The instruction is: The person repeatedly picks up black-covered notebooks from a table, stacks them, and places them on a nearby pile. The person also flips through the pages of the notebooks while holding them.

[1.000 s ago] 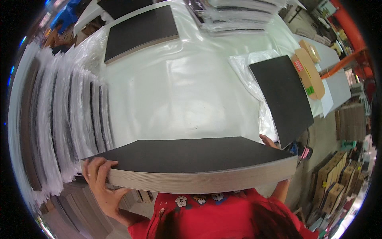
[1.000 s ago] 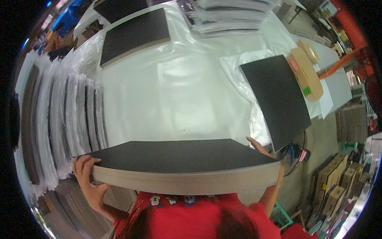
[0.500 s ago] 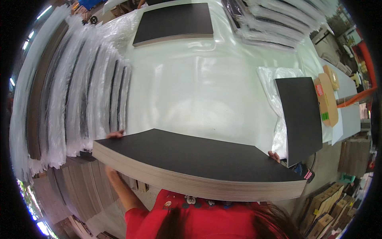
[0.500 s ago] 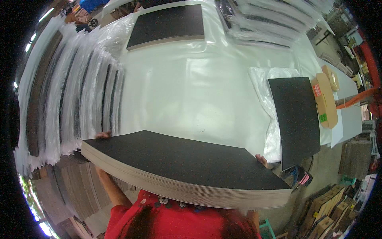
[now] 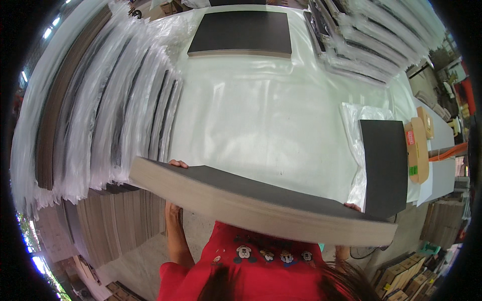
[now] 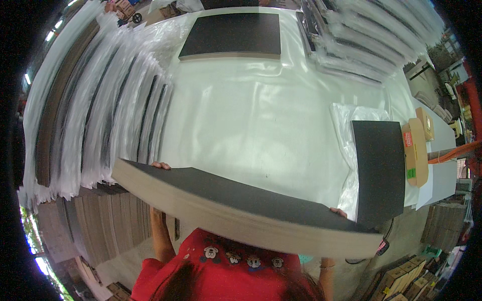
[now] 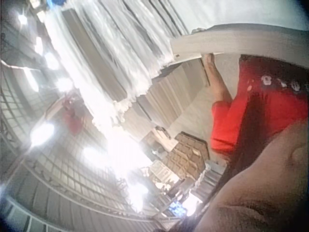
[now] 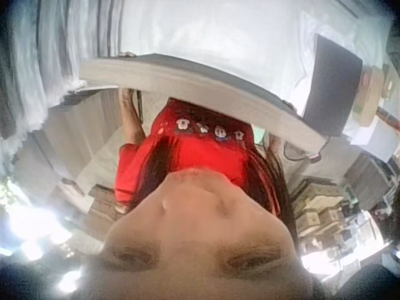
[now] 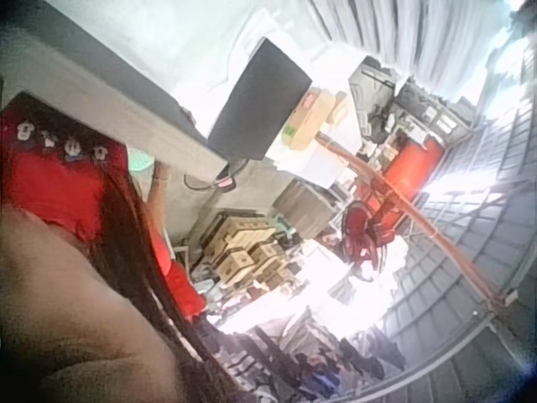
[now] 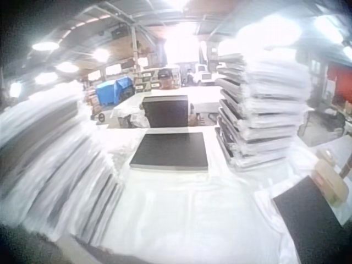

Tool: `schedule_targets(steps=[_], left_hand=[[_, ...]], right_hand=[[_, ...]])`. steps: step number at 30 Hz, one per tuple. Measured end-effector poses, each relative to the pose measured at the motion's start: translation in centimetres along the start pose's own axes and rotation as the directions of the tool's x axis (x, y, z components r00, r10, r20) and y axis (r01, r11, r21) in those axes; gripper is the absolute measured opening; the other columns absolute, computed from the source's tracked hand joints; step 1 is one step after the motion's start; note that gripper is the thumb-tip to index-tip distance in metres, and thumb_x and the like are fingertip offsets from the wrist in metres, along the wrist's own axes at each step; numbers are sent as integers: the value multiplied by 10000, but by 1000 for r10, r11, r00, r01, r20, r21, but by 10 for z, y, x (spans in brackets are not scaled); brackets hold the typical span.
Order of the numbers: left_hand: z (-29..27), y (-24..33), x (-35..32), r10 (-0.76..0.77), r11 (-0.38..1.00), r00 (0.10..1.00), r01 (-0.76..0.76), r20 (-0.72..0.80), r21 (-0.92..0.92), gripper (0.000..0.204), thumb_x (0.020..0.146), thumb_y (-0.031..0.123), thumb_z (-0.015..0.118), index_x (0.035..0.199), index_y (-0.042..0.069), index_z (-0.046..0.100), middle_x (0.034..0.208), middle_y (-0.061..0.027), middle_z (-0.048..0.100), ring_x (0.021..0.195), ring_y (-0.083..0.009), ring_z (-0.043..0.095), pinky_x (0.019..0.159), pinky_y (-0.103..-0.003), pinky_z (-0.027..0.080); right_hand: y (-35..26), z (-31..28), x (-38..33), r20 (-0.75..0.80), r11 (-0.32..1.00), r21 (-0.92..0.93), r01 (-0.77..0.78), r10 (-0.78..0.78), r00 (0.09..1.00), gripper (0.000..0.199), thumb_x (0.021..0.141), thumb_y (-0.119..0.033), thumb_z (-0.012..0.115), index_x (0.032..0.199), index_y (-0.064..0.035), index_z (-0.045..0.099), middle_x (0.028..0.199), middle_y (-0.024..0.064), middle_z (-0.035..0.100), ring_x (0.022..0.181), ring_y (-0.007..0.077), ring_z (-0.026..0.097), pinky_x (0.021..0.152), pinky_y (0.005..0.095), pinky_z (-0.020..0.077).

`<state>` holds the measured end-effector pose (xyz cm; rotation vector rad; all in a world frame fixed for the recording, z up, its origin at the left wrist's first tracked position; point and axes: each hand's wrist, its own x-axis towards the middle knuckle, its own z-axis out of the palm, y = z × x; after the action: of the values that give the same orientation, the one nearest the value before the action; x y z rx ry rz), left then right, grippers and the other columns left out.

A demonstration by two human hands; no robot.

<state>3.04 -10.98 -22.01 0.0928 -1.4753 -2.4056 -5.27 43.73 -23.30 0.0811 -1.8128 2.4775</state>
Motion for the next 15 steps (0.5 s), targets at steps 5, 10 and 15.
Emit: schedule_targets(steps=[5,10,15], left_hand=[[73,30,24,-74,856,855,318,-513,407,819,676,325,795,1326,9,411,1284,-154,474,1221,-283,415,1046,-402,285],[92,23,97,-135,768,838,426,-528,479,764,734,402,758,1275,-49,463,1215,-190,539,1138,-285,507,983,-362,369],[59,-19,148,-277,684,798,555,-535,473,768,757,447,728,1242,-94,478,1149,-226,573,1053,-298,573,898,-361,448]], right_hand=[[-34,-3,40,-47,482,-854,-196,303,952,509,872,-142,620,1264,52,361,1182,199,498,1138,284,463,1008,345,314],[-30,26,118,134,675,-736,-47,214,968,803,832,-374,668,1394,43,274,1350,217,426,1268,298,392,1060,382,285],[17,43,188,183,779,-606,-162,334,925,772,817,-385,667,1359,60,345,1347,204,436,1268,291,397,1068,380,269]])
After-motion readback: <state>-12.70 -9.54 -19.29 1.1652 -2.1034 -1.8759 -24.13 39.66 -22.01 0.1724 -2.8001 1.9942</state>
